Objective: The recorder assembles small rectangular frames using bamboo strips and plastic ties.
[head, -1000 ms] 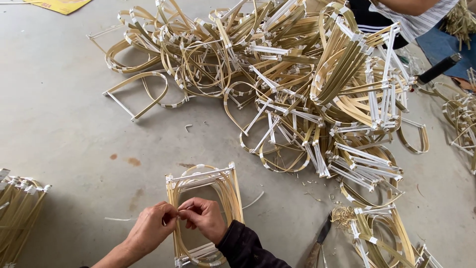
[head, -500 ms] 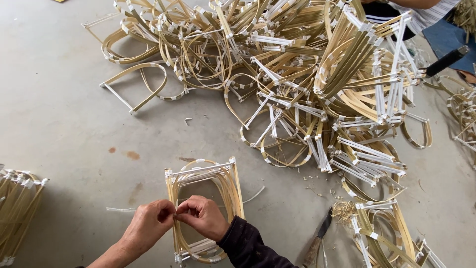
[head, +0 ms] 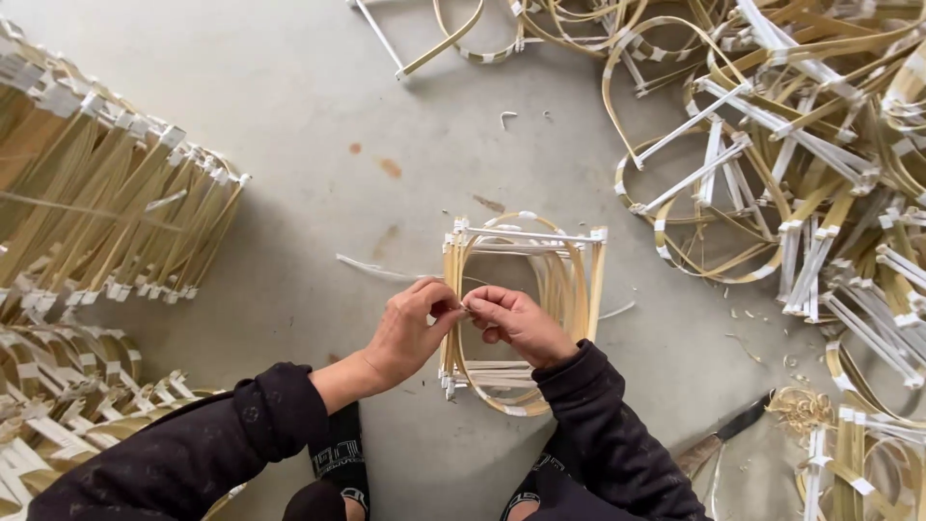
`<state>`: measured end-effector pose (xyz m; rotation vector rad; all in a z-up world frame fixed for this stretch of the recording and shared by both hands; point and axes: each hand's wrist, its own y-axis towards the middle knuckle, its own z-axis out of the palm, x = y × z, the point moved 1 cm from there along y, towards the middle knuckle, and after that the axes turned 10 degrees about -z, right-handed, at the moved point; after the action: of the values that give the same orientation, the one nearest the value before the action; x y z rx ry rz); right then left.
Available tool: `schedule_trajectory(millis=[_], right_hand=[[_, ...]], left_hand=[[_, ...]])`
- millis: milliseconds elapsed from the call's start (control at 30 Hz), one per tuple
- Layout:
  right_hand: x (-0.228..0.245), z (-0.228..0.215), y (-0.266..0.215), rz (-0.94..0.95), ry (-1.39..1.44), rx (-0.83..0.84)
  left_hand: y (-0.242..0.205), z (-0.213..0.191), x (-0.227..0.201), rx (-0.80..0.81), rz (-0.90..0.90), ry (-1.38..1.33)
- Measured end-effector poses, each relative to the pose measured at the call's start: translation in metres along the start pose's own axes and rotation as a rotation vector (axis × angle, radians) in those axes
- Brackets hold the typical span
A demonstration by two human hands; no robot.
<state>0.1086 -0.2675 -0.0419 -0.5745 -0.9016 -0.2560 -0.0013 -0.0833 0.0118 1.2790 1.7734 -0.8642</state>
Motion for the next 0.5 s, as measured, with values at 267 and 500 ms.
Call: schedule_trajectory(millis=[267, 500], right_hand=[[0.003, 0.009, 0.007, -0.513, -0.503, -0.244], [0.02, 0.025, -0.01, -0.477, -0.551, -0.421]], left_hand=[[-0.003, -0.001, -0.006, 0.012, 0.017, 0.041], [-0.003, -0.013, -0.04, 0.124, 0.006, 0.32]])
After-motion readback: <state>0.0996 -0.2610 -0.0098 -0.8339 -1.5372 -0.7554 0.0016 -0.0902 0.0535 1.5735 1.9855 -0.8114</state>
